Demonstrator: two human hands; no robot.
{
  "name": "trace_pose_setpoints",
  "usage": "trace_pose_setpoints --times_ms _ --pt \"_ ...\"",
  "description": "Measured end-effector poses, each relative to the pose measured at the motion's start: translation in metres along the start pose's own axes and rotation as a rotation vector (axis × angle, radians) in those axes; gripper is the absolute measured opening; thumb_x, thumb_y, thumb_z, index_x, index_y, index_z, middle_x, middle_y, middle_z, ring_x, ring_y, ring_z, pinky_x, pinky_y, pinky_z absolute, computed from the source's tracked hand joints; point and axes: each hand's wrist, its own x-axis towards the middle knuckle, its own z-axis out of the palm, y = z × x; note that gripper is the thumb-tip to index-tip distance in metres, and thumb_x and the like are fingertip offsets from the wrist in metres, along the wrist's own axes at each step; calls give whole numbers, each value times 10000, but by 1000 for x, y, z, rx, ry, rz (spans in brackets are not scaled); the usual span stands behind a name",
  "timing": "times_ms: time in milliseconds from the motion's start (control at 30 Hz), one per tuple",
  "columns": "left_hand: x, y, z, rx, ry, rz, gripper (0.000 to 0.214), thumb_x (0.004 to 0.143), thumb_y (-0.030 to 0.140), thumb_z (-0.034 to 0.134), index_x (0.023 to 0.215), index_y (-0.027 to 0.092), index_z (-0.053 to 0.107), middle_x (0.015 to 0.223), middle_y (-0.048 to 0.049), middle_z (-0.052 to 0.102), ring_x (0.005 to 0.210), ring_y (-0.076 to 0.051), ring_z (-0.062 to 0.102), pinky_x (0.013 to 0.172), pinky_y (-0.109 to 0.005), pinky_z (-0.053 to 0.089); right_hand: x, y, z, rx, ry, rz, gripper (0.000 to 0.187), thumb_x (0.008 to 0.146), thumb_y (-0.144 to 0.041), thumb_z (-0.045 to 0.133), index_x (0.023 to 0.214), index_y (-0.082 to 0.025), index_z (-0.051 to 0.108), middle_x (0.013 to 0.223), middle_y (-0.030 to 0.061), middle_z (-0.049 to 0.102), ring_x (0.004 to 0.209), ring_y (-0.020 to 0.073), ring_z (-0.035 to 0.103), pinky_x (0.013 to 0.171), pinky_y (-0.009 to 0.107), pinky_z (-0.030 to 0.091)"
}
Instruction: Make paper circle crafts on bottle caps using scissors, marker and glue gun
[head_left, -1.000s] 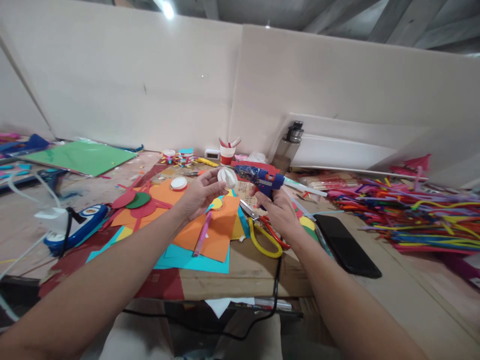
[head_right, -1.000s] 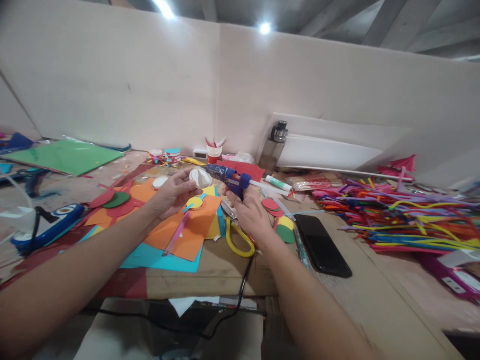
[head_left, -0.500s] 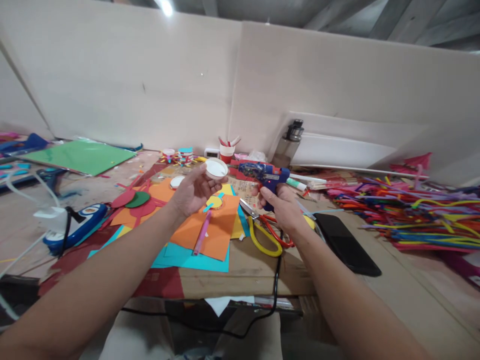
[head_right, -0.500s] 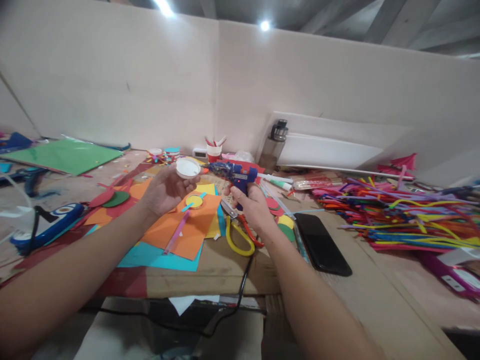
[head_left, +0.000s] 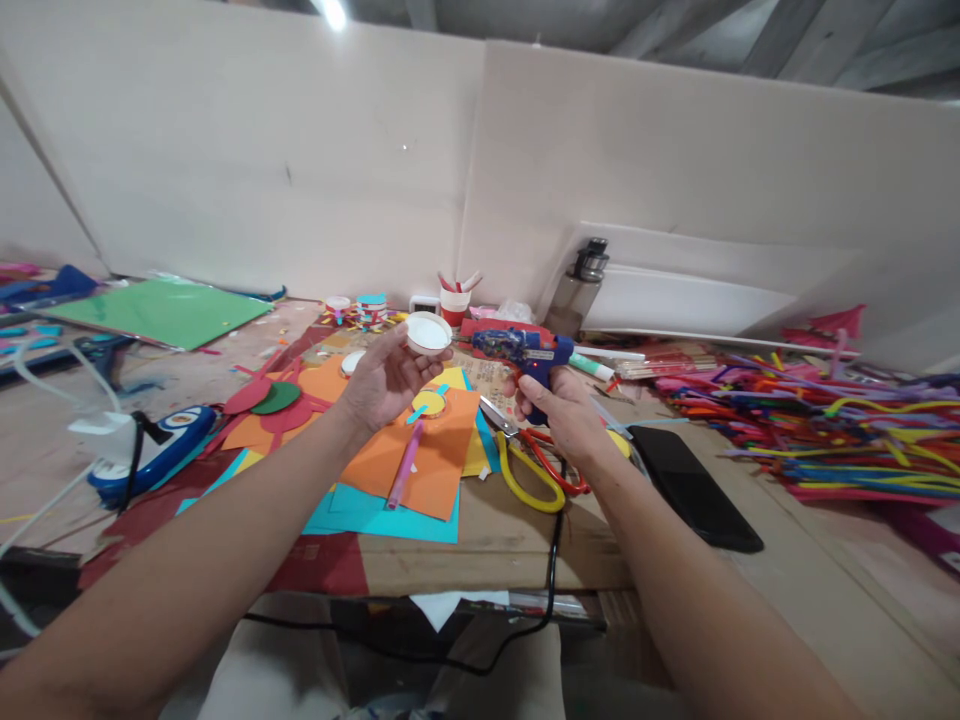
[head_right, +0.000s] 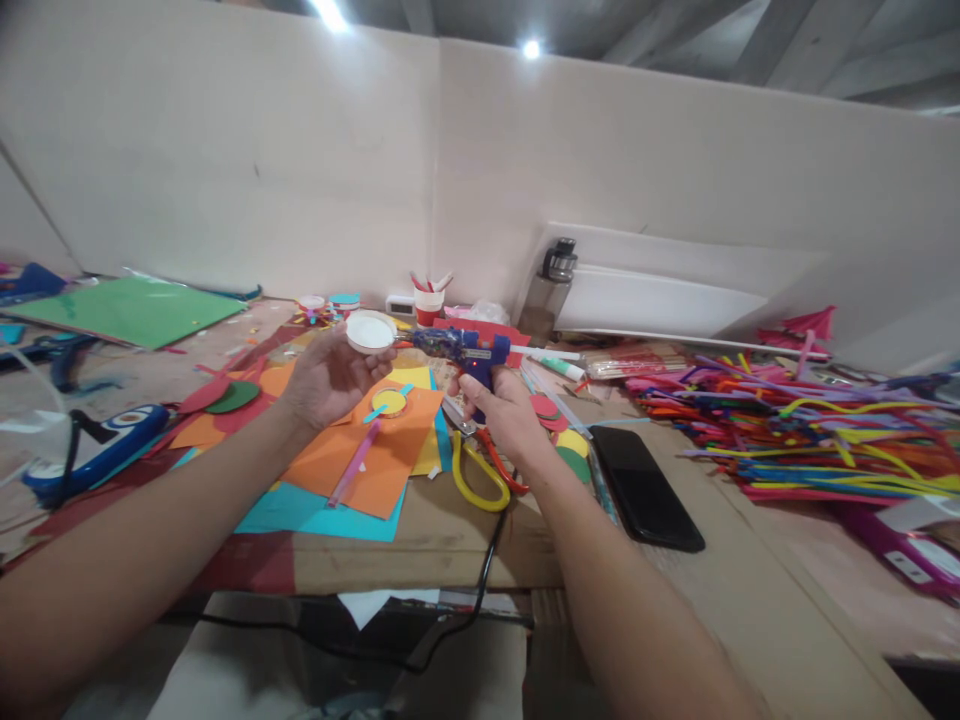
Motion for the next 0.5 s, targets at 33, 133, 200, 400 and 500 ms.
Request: trace_pose_setpoints --times_ms 33,133,200,400,500 --pt "0 0 0 -6 -1 -3 423 791 412 696 1115 151 622 914 -65 738 803 -162 717 734 -248 557 0 0 0 -1 1 3 303 852 -506 616 842 -204 599 693 -10 597 567 117 509 557 262 435" --pt "0 0 0 -25 -5 -14 390 784 390 699 1082 148 627 904 -62 736 790 -161 715 720 -243 557 0 -1 0 6 10 11 291 848 -493 622 844 -204 598 683 -14 595 561 115 507 551 260 427" --pt "0 0 0 -22 -2 -13 388 789 388 695 1085 147 627 902 -65 735 785 -161 714 705 -239 553 1 -1 0 16 13 9 284 842 -486 626 842 -204 595 699 -12 606 554 111 502 547 261 424" --pt "-1 0 3 13 16 -6 455 807 448 686 1159 168 616 884 -49 729 764 -150 707 703 -236 556 1 -4 0 -11 26 7 291 832 -493 621 821 -203 591 648 -17 590 547 118 506 547 269 420" --pt "-2 1 3 13 18 -9 455 820 470 673 1161 171 623 883 -50 728 748 -144 700 706 -235 560 0 -4 0 -10 27 7 294 832 -494 621 816 -203 590 619 -23 572 542 120 506 543 270 407"
